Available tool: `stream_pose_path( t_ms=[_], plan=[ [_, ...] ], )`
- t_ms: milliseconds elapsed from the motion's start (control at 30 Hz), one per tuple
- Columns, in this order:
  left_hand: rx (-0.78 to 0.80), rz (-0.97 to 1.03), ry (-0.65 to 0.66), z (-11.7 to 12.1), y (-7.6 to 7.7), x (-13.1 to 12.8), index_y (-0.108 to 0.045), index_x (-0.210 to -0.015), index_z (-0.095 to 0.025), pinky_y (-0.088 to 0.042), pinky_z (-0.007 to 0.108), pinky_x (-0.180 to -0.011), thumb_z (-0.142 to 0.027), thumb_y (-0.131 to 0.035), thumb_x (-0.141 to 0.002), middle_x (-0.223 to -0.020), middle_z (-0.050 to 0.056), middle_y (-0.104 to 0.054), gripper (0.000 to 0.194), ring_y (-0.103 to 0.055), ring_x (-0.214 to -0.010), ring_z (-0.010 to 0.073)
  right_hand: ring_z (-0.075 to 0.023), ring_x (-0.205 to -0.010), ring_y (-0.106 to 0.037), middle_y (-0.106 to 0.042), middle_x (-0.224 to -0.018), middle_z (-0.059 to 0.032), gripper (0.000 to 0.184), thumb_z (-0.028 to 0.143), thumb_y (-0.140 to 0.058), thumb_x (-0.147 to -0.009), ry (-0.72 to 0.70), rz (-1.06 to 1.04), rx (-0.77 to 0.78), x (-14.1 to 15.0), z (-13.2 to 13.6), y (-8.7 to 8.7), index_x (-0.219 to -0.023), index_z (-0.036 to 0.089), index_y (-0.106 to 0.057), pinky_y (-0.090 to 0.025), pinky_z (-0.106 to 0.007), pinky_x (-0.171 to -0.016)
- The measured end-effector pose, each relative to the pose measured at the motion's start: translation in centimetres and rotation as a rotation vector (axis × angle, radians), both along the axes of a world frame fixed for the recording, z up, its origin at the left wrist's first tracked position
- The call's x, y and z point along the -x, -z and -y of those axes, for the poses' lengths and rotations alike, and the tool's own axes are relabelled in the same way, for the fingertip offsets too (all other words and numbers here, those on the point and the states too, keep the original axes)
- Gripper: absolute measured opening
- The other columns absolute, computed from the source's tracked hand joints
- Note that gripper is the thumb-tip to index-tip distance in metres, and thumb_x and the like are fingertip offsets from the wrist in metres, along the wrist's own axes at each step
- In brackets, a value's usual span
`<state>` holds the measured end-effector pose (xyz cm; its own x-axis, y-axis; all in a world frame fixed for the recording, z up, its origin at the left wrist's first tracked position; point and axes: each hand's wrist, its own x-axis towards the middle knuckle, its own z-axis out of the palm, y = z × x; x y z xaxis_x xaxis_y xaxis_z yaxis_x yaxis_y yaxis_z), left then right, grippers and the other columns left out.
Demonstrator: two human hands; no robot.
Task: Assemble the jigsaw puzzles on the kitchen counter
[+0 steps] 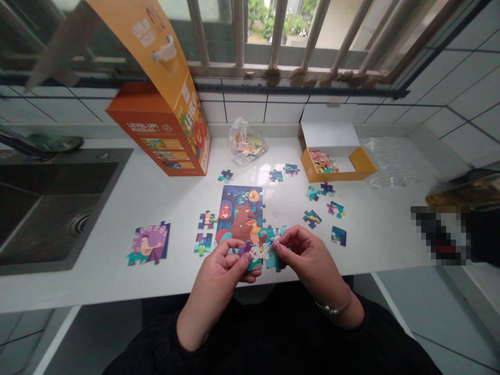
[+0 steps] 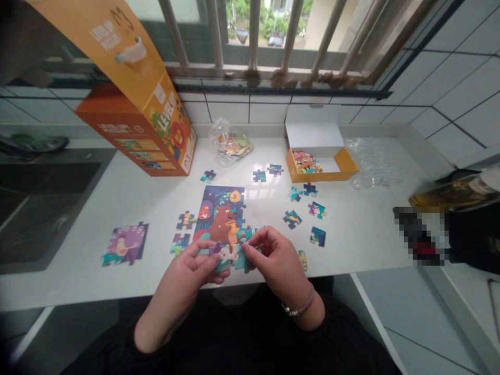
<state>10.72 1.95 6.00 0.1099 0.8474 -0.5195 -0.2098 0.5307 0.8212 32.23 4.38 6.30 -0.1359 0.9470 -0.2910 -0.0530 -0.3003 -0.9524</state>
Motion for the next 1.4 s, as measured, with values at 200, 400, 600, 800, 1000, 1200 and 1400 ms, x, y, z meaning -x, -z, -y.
stream_pose_path(
  t_ms=[200, 400, 600, 800, 1000, 1200, 1400],
  plan=[
    [-0.017, -0.007, 0.009, 0.0, 0.0, 0.2, -0.069, -0.118, -0.016, -0.067, 0.034, -0.074, -0.058, -0.093, -0.081, -0.092, 0.011, -0.085, 0.061, -0.083, -0.083, 0.0272, -0.0144, -0.062, -0.068, -0.071, -0.078, 0.0015, 0.046, 0.059, -0.092, -0.084, 0.01, -0.045, 0.03, 0.1, 0.0, 0.2, -0.09, 0.022, -0.064, -0.058, -0.029, -0.059],
    [-0.029, -0.007, 0.005, -0.2, 0.0, 0.1, -0.068, -0.115, -0.017, -0.065, 0.032, -0.072, -0.057, -0.094, -0.079, -0.093, 0.009, -0.084, 0.059, -0.081, -0.08, 0.0246, -0.0144, -0.067, -0.067, -0.07, -0.083, 0.0024, 0.05, 0.055, -0.097, -0.077, 0.01, -0.088, 0.057, 0.1, 0.0, 0.8, -0.092, 0.023, -0.062, -0.057, -0.028, -0.06],
    [-0.042, 0.031, 0.028, 0.0, 0.4, -0.5, -0.061, -0.113, -0.02, -0.06, 0.027, -0.068, -0.048, -0.096, -0.078, -0.101, 0.007, -0.083, 0.056, -0.075, -0.071, 0.016, -0.014, -0.075, -0.064, -0.067, -0.086, 0.0028, 0.043, 0.046, -0.095, -0.082, 0.003, 0.023, -0.005, 0.9, 0.4, 1.0, -0.098, 0.024, -0.063, -0.054, -0.026, -0.065],
    [-0.056, 0.011, -0.015, -0.1, 0.2, -1.1, -0.064, -0.11, -0.021, -0.056, 0.024, -0.068, -0.043, -0.098, -0.075, -0.101, 0.005, -0.082, 0.054, -0.075, -0.079, 0.0172, -0.0163, -0.08, -0.066, -0.068, -0.09, 0.0011, 0.042, 0.047, -0.094, -0.082, 0.038, 0.035, -0.045, 1.9, 1.0, 0.7, -0.099, 0.025, -0.063, -0.054, -0.027, -0.067],
    [-0.057, 0.042, -0.04, -0.1, -0.1, -1.5, -0.066, -0.106, -0.02, -0.055, 0.023, -0.068, -0.041, -0.098, -0.077, -0.102, 0.004, -0.081, 0.048, -0.073, -0.081, 0.0159, -0.0166, -0.08, -0.067, -0.069, -0.091, 0.0008, 0.042, 0.05, -0.092, -0.085, 0.12, 0.01, -0.044, 2.5, 1.7, 1.1, -0.101, 0.026, -0.062, -0.055, -0.028, -0.068],
    [-0.012, 0.092, -0.041, 0.1, 0.7, -1.1, -0.061, -0.106, -0.021, -0.055, 0.024, -0.068, -0.039, -0.099, -0.076, -0.096, 0.002, -0.079, 0.052, -0.071, -0.076, 0.0143, -0.0172, -0.082, -0.067, -0.068, -0.095, 0.0002, 0.039, 0.049, -0.091, -0.086, 0.16, 0.025, -0.065, 3.0, 2.2, 1.4, -0.1, 0.027, -0.061, -0.055, -0.029, -0.069],
    [-0.025, 0.098, -0.032, 0.2, 0.9, -1.0, -0.059, -0.108, -0.022, -0.055, 0.024, -0.076, -0.035, -0.099, -0.077, -0.097, 0.001, -0.078, 0.052, -0.071, -0.081, 0.0137, -0.0171, -0.083, -0.067, -0.068, -0.096, -0.0002, 0.039, 0.047, -0.091, -0.086, 0.165, 0.024, -0.057, 3.1, 2.4, 1.6, -0.1, 0.026, -0.062, -0.056, -0.03, -0.071]
  ],
)
